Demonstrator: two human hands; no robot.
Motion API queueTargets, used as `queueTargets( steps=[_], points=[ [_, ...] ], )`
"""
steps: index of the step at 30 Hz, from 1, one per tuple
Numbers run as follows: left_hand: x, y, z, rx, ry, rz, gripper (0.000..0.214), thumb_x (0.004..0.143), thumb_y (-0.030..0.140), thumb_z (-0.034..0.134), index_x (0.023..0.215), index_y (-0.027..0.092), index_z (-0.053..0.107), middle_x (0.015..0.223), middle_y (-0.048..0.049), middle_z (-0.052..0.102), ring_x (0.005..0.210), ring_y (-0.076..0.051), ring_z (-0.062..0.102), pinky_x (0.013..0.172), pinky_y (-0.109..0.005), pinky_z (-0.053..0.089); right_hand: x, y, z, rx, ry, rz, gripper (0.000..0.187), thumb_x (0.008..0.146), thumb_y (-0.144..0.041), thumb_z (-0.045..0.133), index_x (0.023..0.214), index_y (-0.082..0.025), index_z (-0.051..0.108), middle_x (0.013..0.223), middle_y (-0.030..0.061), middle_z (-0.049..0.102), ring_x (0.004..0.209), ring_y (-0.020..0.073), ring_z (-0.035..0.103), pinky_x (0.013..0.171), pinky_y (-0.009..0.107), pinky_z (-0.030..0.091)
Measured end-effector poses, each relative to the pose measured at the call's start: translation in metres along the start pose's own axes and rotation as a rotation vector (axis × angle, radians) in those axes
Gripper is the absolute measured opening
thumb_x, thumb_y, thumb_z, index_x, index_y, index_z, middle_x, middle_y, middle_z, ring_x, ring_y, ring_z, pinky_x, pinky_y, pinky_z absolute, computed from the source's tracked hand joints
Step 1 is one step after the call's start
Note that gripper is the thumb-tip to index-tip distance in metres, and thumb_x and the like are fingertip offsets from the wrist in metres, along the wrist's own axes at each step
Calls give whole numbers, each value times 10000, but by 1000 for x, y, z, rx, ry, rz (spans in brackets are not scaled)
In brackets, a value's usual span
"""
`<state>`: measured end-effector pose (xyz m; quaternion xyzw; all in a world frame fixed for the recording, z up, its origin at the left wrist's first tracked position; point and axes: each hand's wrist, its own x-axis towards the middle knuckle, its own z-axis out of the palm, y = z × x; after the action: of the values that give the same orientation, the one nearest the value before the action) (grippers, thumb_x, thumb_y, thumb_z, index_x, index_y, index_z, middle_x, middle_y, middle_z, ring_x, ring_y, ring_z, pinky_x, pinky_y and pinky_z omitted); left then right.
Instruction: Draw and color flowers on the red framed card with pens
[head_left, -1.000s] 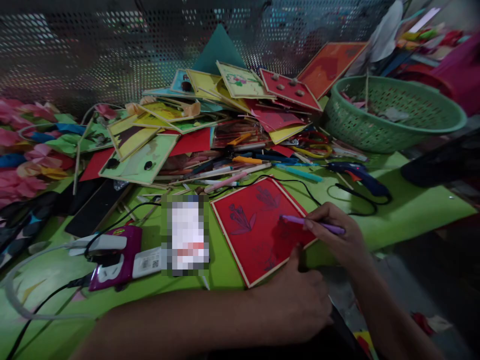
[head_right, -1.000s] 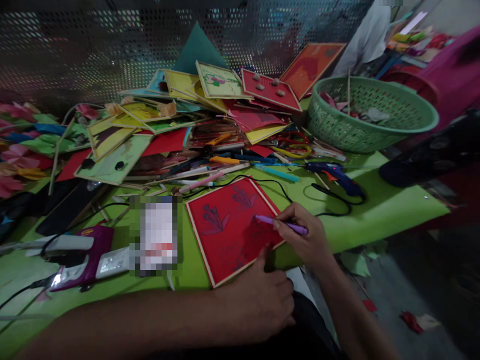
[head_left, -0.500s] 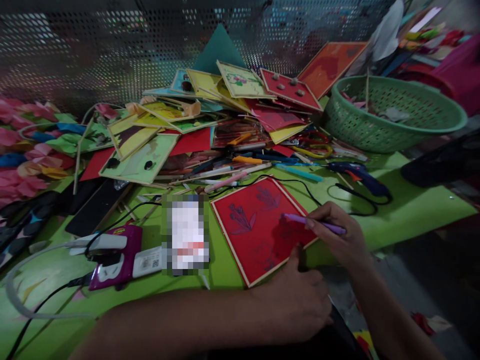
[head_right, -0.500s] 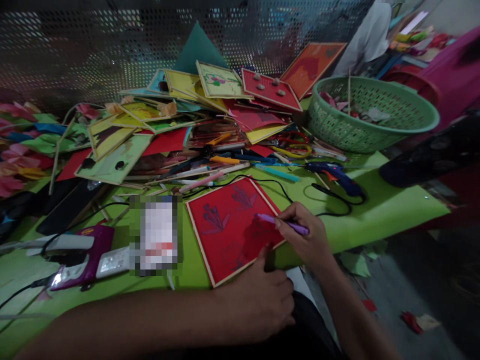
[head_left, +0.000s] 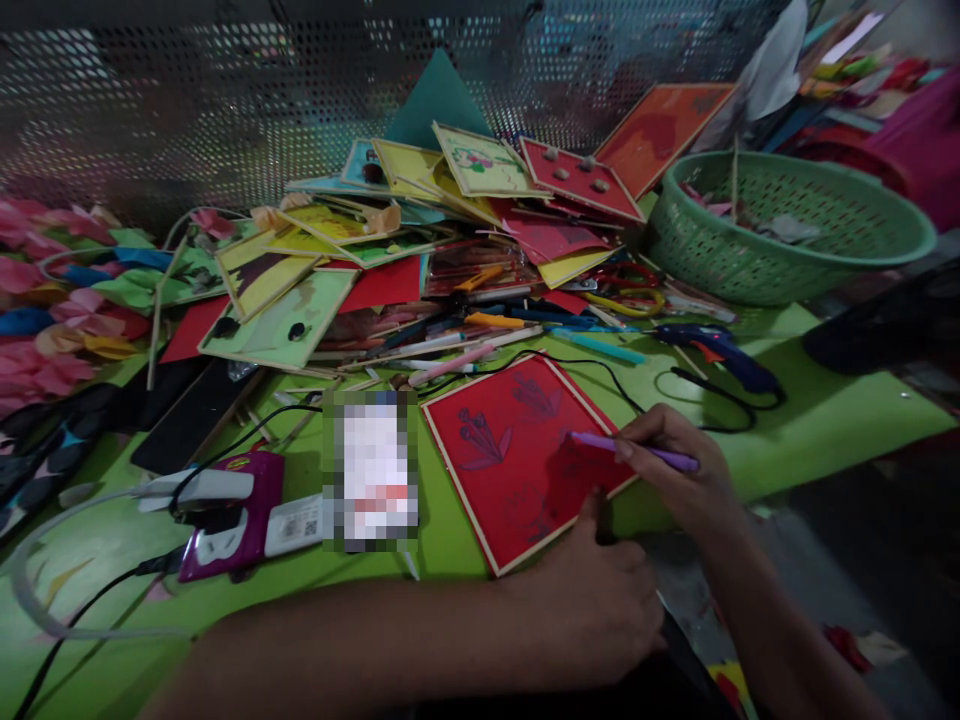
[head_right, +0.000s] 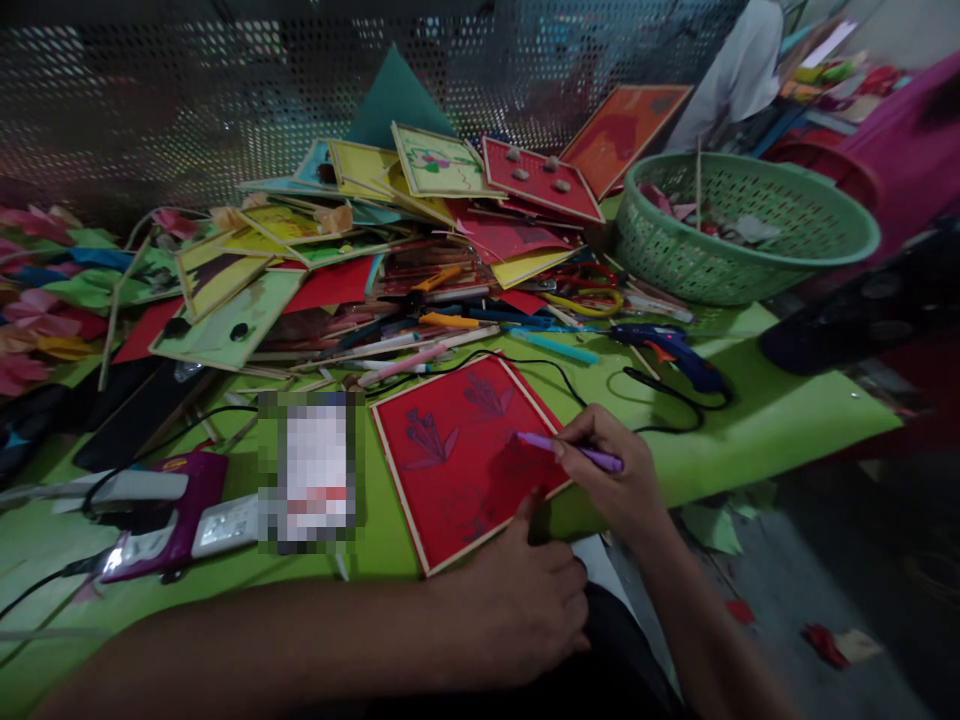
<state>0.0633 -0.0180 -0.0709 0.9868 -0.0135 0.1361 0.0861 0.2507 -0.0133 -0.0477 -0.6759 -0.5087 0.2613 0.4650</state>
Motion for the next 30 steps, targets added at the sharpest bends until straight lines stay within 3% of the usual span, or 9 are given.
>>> queueTargets(
  steps=[17,24,30],
  points=[
    [0,1,-1,4,-6,-23,317,1044,381,498,949,205,744,930,-5,710,886,-144,631,1222,-683,344,-2,5,-3,19,-42,6,179,826,-356,761,742,-246,647,617,0,637,511,163,528,474,296,367],
    [0,1,2,-4,17,-3,319,1037,371,509,934,191,752,898,-23,706,867,-159,637,1154,-704,410,0,4,0,-7,-24,11,182,830,-366,770,766,-244,651,609,-4,647,502,154,538,472,278,389],
    [1,1,-5,-4,-46,-17,323,1053,359,478,988,202,753,955,-14,721,914,-161,648,1127,-704,456,0,3,-1,1,-58,-9,195,823,-380,766,747,-242,652,611,3,654,508,155,551,471,275,392]
  ],
)
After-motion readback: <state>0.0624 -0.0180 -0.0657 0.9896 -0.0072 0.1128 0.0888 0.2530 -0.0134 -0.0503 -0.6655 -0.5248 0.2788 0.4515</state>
